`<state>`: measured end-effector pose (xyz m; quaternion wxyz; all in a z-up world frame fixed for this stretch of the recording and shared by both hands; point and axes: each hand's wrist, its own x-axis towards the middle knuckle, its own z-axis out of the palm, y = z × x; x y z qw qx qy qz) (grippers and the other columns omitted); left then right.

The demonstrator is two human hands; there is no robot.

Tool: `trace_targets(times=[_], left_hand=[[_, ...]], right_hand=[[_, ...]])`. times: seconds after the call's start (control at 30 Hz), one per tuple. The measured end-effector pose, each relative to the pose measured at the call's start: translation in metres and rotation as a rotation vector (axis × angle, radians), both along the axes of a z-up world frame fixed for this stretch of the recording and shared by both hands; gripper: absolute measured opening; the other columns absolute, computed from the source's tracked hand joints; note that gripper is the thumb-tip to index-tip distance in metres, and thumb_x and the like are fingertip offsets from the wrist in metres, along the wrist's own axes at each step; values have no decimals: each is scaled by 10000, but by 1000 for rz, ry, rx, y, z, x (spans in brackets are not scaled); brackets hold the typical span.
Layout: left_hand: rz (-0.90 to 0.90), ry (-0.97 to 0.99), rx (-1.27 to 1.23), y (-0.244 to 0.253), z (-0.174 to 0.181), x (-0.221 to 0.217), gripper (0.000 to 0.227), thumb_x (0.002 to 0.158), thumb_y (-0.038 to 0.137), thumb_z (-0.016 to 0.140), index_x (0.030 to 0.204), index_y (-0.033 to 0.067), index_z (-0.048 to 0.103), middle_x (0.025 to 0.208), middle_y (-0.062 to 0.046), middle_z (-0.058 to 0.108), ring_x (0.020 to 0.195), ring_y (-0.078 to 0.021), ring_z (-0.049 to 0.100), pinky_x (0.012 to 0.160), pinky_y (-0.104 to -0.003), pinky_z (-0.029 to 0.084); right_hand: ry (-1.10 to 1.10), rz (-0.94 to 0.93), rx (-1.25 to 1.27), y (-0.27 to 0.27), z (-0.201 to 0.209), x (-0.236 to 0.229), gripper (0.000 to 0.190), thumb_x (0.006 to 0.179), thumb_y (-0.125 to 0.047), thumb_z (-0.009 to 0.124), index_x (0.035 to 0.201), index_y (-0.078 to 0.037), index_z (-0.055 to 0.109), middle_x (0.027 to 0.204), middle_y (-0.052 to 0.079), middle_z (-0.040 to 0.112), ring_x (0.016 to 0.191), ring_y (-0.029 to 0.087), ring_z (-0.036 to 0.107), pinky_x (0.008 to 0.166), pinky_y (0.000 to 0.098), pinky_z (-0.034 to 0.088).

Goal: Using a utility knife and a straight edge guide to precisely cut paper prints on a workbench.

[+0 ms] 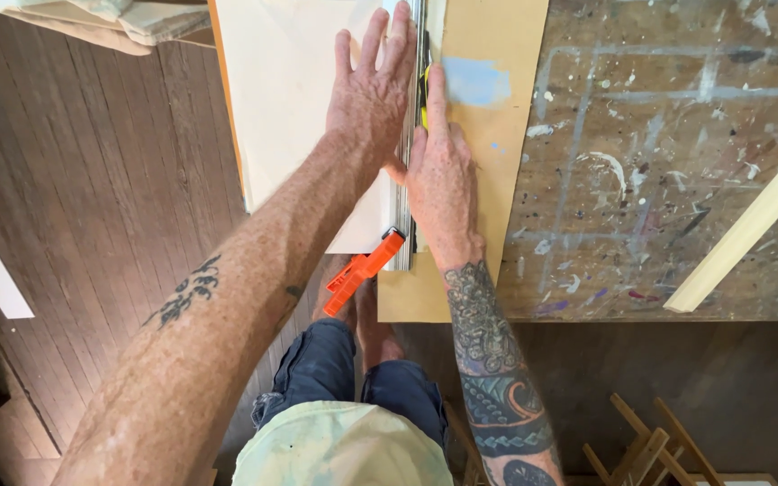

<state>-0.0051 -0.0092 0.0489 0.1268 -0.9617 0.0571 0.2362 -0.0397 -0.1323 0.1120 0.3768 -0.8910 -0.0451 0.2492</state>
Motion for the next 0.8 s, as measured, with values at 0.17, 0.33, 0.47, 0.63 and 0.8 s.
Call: trace_targets(times=[0.17, 0.33, 0.47, 0.63, 0.8], left_hand=[[-22, 66, 2, 0, 6, 5, 1847, 241, 897, 852, 1650, 2, 59, 1689, -171, -34, 1551, -358, 30, 1192, -624, 222], [-18, 13, -24, 1, -9, 3, 1874, 163, 923, 827, 1651, 28, 122, 1686, -143, 53, 1535, -354, 36, 1179, -638, 239], [-17, 56, -43, 4, -17, 4, 1875, 162, 957, 804, 1650, 51, 111, 1678, -109, 91, 1521, -346, 92, 1180, -650, 219], [-25, 87, -67, 9, -24, 8, 1918, 137, 967, 786, 1660, 59, 54, 1702, -118, 63, 1555, -359, 71, 1195, -683, 133], [-37, 187, -80, 9, -27, 18, 1841, 192, 1000, 777, 1648, 84, 120, 1706, -37, 106, 1540, -333, 158, 1181, -676, 190]], right_hand=[[-91, 44, 5, -11, -11, -21, 720, 1103, -59, 552, 1671, -203, 133, 924, 160, 613, 774, 343, 607, 668, 462, 498], [-149, 69, -68, -22, -18, -49, 659, 1098, -81, 532, 1662, -179, 206, 849, 123, 579, 816, 368, 567, 733, 478, 460], [-74, 72, -89, -25, -9, -67, 672, 1101, -62, 503, 1672, -199, 176, 829, 128, 531, 774, 361, 562, 683, 501, 449], [23, 24, -88, -25, 4, -87, 686, 1089, -39, 495, 1670, -215, 176, 867, 132, 541, 774, 352, 569, 657, 507, 438], [93, 14, -88, -32, 7, -100, 640, 1096, -91, 439, 1668, -201, 172, 965, 170, 586, 816, 392, 588, 694, 520, 440]])
